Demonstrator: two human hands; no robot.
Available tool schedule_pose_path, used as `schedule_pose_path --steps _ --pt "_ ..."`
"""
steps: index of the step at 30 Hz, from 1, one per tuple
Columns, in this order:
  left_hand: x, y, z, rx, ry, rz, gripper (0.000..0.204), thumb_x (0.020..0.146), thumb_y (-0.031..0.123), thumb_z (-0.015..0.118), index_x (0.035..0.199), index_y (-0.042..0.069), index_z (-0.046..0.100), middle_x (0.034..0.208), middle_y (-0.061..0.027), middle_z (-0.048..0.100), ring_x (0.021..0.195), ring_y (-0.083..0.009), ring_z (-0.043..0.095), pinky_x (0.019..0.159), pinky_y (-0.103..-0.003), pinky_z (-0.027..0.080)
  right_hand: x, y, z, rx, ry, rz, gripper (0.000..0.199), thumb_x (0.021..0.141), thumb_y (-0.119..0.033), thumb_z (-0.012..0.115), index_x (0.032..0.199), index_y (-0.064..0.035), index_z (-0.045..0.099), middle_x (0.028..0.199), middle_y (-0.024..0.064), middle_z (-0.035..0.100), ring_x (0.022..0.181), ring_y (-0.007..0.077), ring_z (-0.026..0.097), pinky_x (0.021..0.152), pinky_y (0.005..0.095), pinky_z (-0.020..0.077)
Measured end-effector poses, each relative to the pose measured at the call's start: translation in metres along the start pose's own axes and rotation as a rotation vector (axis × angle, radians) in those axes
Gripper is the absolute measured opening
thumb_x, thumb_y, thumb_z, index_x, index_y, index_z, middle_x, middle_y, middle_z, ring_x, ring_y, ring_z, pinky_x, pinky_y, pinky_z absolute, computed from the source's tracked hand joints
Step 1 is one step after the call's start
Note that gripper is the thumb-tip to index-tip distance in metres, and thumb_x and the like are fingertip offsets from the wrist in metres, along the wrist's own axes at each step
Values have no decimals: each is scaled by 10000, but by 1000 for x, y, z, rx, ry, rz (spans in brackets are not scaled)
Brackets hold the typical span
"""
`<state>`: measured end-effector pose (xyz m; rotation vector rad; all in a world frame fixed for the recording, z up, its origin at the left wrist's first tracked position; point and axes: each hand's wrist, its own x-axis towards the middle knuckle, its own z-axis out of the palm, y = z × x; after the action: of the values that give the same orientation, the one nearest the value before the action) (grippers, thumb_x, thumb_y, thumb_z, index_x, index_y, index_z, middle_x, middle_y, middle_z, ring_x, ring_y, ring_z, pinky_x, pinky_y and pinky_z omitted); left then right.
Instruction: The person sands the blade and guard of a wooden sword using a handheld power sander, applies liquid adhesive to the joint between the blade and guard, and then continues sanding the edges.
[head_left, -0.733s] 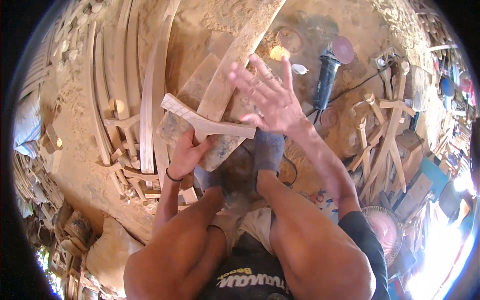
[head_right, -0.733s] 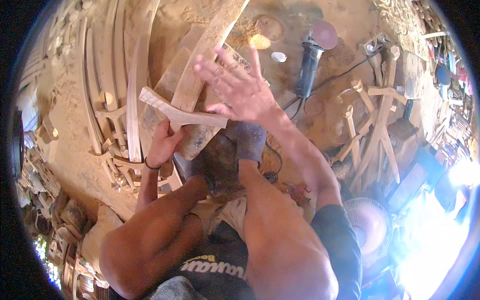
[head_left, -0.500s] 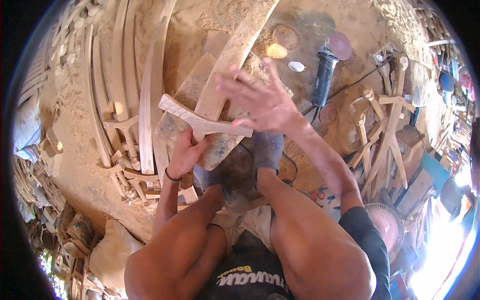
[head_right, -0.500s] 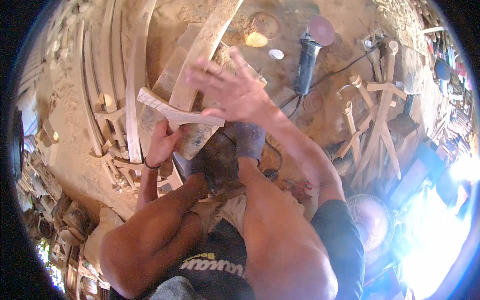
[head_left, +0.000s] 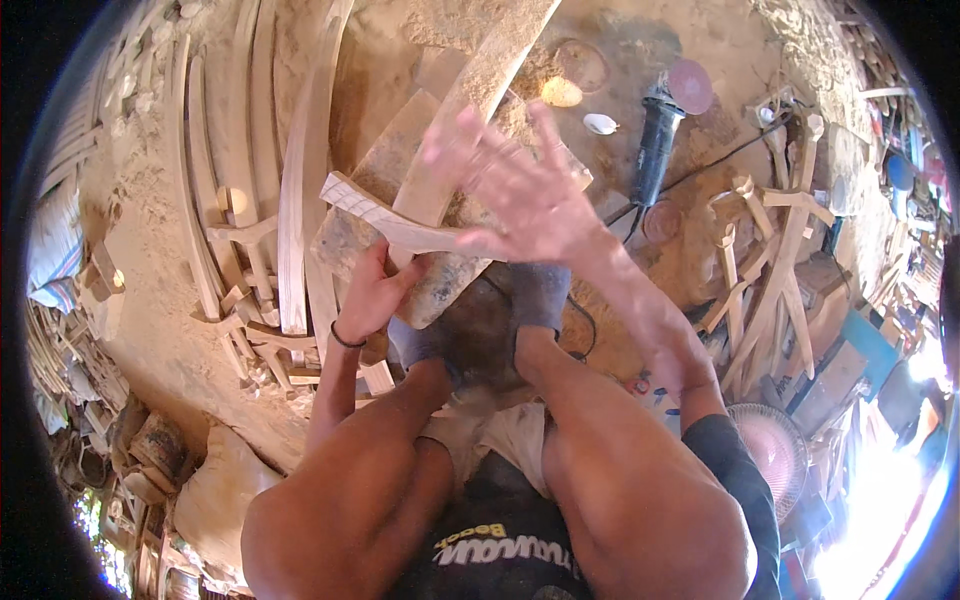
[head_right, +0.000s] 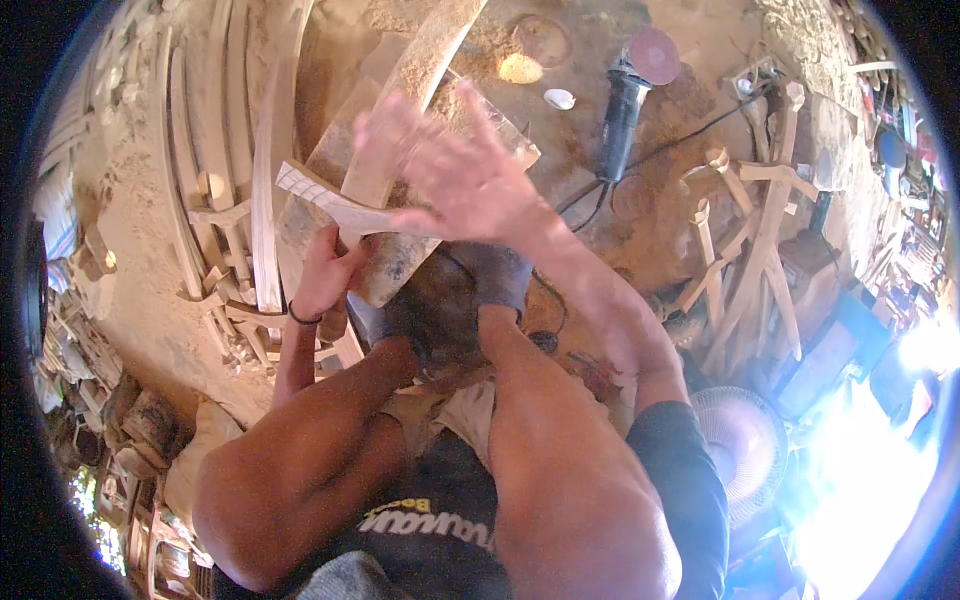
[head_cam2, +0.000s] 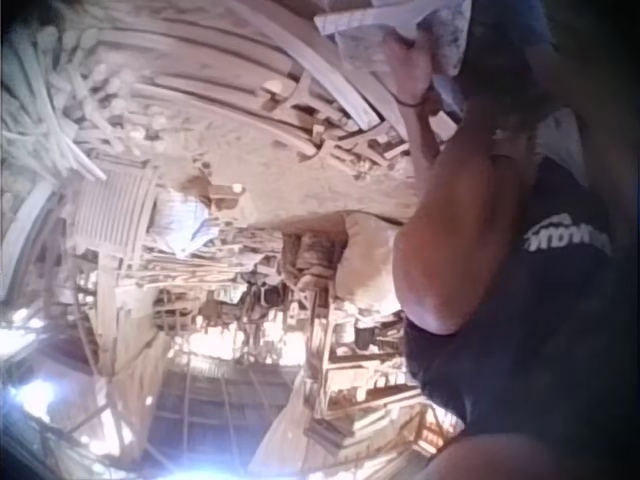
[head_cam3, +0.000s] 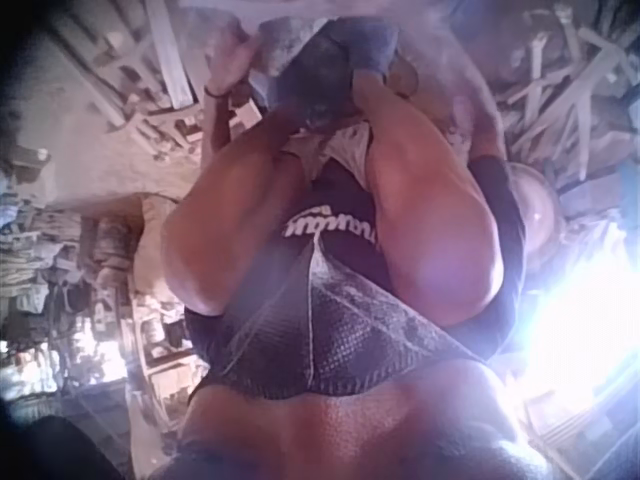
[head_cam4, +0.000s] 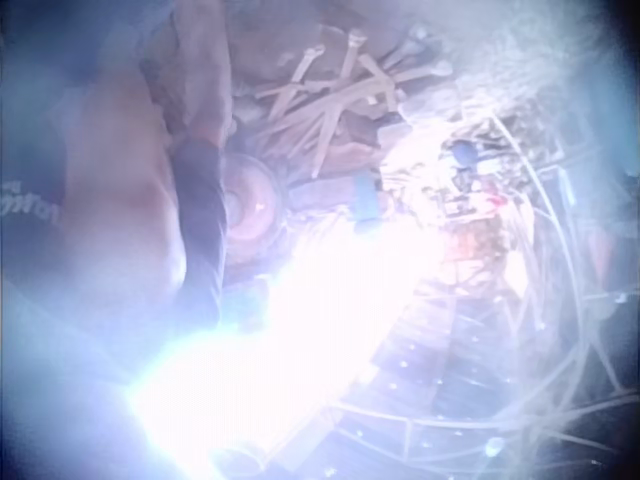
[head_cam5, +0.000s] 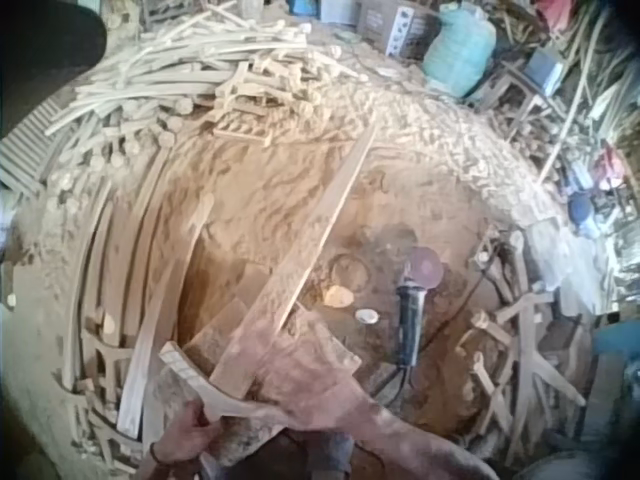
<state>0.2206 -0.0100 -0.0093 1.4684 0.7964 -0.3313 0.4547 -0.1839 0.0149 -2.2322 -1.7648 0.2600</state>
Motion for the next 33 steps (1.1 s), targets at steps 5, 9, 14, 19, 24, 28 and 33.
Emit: schedule_pose_path --steps 5,9,14,19,24,28,33 --pt "-7 10 -5 -14 11 -86 308 1008 181 781 1225 -21 699 743 17 677 579 -36 548 511 -257 418 -5 16 1 -34 14 122 906 1010 -815 381 1734 -270 347 1800 -50 325 1695 227 188 1345 678 -23" --pt "-2 6 -4 84 -18 -50 295 1014 177 772 1224 -20 708 769 15 690 583 -38 547 513 -255 416 -9 5 -3 86 -2 -60 906 995 -790 431 1737 -279 334 1808 -74 300 1694 234 191 1323 731 18" --pt "1 -2 1 -40 -4 20 298 1010 159 769 1232 -30 709 826 14 705 660 -34 576 574 -261 452 -5 44 13 30 314 254 863 1009 -712 546 1727 -273 357 1784 -53 362 1673 152 251 1323 728 56" --pt "-1 3 -3 -8 -53 -157 300 1005 148 767 1249 -19 716 880 23 711 718 -31 588 619 -262 472 -6 19 23 -21 -18 -212 883 1000 -727 541 1721 -245 373 1769 -6 400 1648 166 329 1325 709 87" --pt "-5 14 3 -21 -5 -70 272 1010 153 769 1229 0 719 748 47 665 599 -32 549 537 -264 429 -2 47 7 -75 175 219 782 1064 -704 452 1676 -218 446 1730 16 457 1643 235 341 1337 685 64" --pt "-9 3 -1 -59 -6 -133 284 1006 173 768 1209 -15 710 765 -33 709 639 -117 623 591 -320 485 12 47 -5 -324 -35 -63 667 1031 -583 619 1541 -155 578 1684 64 494 1583 311 412 1327 669 109" --pt "-23 7 8 660 353 302 547 999 315 804 1345 -51 592 818 -193 701 671 -314 675 659 -469 535 -43 149 -30 -365 801 606 205 966 -119 644 1125 -94 770 1230 114 753 1167 344 689 989 498 537"
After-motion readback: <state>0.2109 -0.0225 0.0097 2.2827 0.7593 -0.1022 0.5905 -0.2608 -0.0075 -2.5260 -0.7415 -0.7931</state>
